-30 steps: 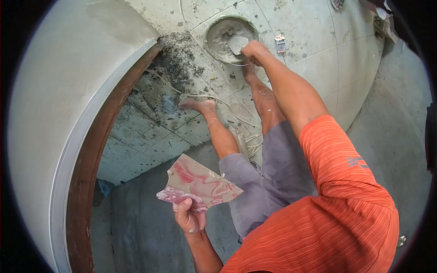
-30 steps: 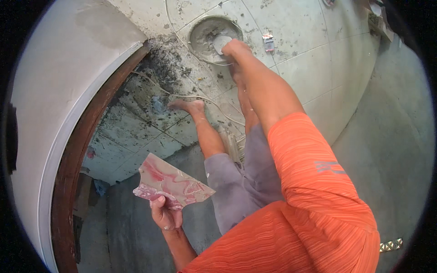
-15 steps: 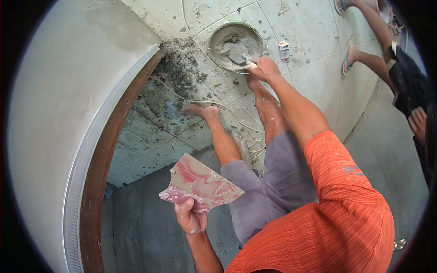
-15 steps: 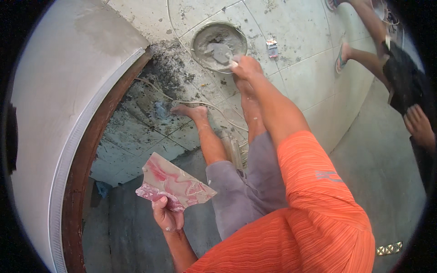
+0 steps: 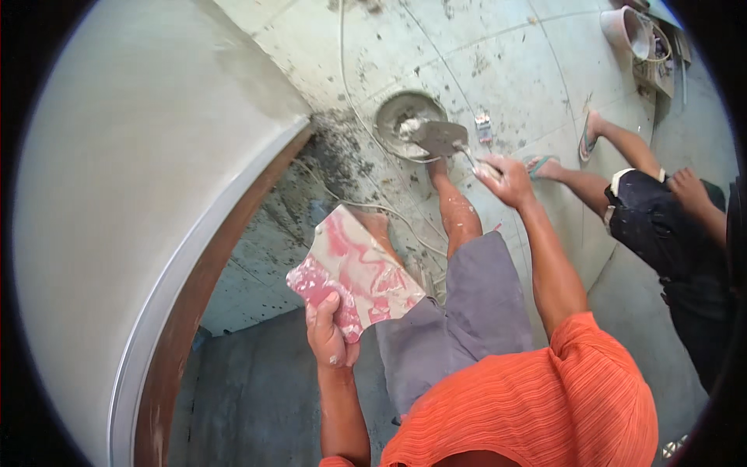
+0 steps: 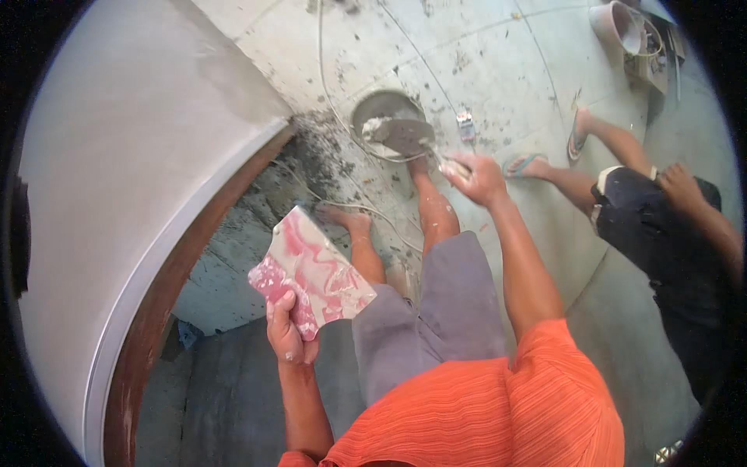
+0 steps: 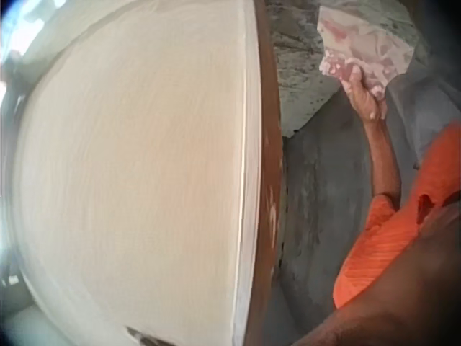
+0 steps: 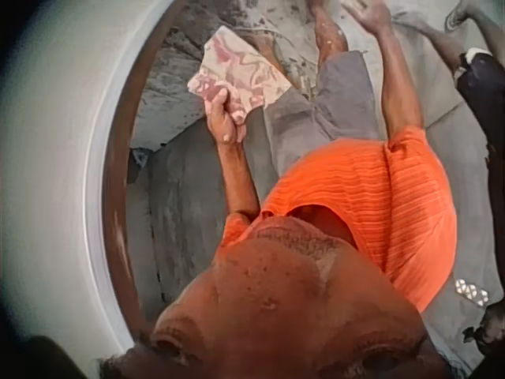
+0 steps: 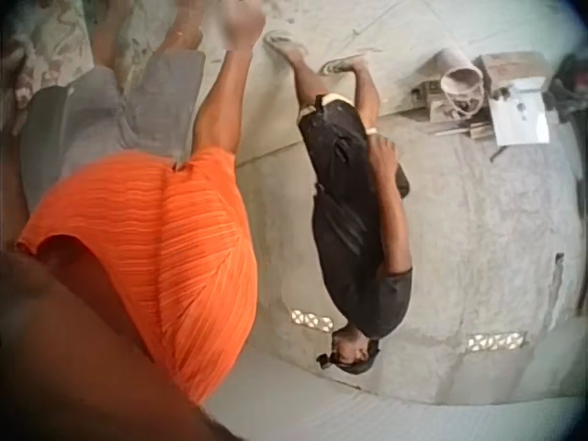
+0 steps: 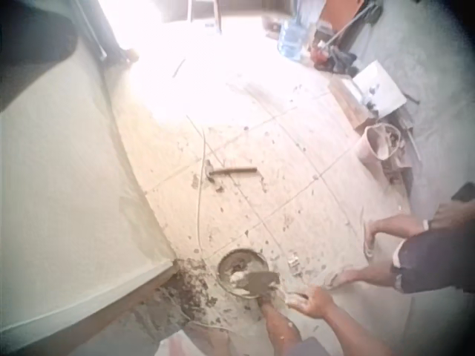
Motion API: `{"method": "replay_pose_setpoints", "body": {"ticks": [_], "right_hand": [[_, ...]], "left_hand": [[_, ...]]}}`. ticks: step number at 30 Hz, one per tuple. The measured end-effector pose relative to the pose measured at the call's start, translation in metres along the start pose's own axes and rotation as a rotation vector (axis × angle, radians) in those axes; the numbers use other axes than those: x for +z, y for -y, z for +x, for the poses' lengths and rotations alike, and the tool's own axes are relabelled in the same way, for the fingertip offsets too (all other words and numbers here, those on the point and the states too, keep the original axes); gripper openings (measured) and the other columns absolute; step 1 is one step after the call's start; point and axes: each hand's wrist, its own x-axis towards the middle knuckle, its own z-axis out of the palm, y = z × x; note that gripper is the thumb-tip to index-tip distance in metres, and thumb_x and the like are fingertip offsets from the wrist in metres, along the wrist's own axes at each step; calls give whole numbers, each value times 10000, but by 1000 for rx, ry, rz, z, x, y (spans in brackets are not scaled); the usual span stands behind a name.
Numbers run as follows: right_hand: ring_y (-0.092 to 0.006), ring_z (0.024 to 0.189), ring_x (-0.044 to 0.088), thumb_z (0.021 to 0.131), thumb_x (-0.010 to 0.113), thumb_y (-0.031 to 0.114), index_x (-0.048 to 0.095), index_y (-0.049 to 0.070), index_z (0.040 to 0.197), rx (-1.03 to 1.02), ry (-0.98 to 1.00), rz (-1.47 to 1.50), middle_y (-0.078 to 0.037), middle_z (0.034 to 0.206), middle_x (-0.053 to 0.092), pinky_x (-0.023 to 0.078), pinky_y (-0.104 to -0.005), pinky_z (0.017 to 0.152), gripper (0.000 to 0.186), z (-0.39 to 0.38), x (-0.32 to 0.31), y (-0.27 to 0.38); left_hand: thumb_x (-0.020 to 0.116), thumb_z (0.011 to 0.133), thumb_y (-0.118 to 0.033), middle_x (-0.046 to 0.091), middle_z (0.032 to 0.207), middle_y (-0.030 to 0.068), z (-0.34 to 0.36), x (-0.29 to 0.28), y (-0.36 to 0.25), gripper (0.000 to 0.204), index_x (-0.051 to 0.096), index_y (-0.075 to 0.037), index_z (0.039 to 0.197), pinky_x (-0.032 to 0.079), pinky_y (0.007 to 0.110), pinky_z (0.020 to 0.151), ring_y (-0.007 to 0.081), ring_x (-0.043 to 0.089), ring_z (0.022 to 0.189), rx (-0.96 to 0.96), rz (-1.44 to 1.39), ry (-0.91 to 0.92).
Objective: The person applies mortar to a wall corner using a trowel and a piece of tile. They scoop mortar from a bucket onto the tile and then spread it onto the edge of the wall to fill a gap.
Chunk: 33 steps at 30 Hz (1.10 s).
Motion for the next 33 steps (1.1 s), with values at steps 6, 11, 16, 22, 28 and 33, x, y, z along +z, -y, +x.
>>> {"method": "replay_pose_setpoints", "body": {"ticks": [6,11,16,22,28,33], "right_hand": [[-308,706,655,757,818,209,698,51,1057,-537,-466,125,-117,801,661,523,-384,638,360,-275,-221,330],[-282,715,639,708,845,132,678,94,968,-956,-808,102,-71,882,646,514,-393,627,311,-507,-310,561],[-309,790,670,695,843,68,690,45,924,-1111,-881,-57,-100,918,668,545,-404,676,277,-684,-317,664],[-279,735,631,582,848,64,699,65,886,-1193,-894,-85,-68,836,629,520,-384,633,339,-795,-299,713],[-172,644,589,825,726,122,693,-14,1111,-908,-237,410,-66,761,619,485,-327,582,318,-892,-279,768],[-104,411,473,1054,423,344,636,-120,1166,-687,587,704,-43,582,544,423,-248,439,523,-927,-265,828]], "left_hand": [[516,971,-26,600,1306,110,-355,34,-170,475,429,-18,1438,499,380,1025,215,616,1184,137,-89,313],[524,970,-11,620,1260,100,-685,-27,-279,427,474,-25,1394,521,376,997,198,634,1140,286,-204,582],[524,966,-3,641,1203,95,-883,-163,-314,388,502,-33,1352,546,367,956,186,656,1075,428,-274,696],[566,952,-54,674,1103,96,-979,-278,-313,301,560,-26,1251,592,385,877,208,698,989,468,-334,611],[578,937,-40,682,1067,37,-1009,-384,-293,291,592,-60,1227,585,313,807,143,691,939,653,-375,442],[601,926,-61,685,1042,29,-1011,-452,-275,282,602,-57,1207,582,295,772,135,694,900,552,-308,484]]}}
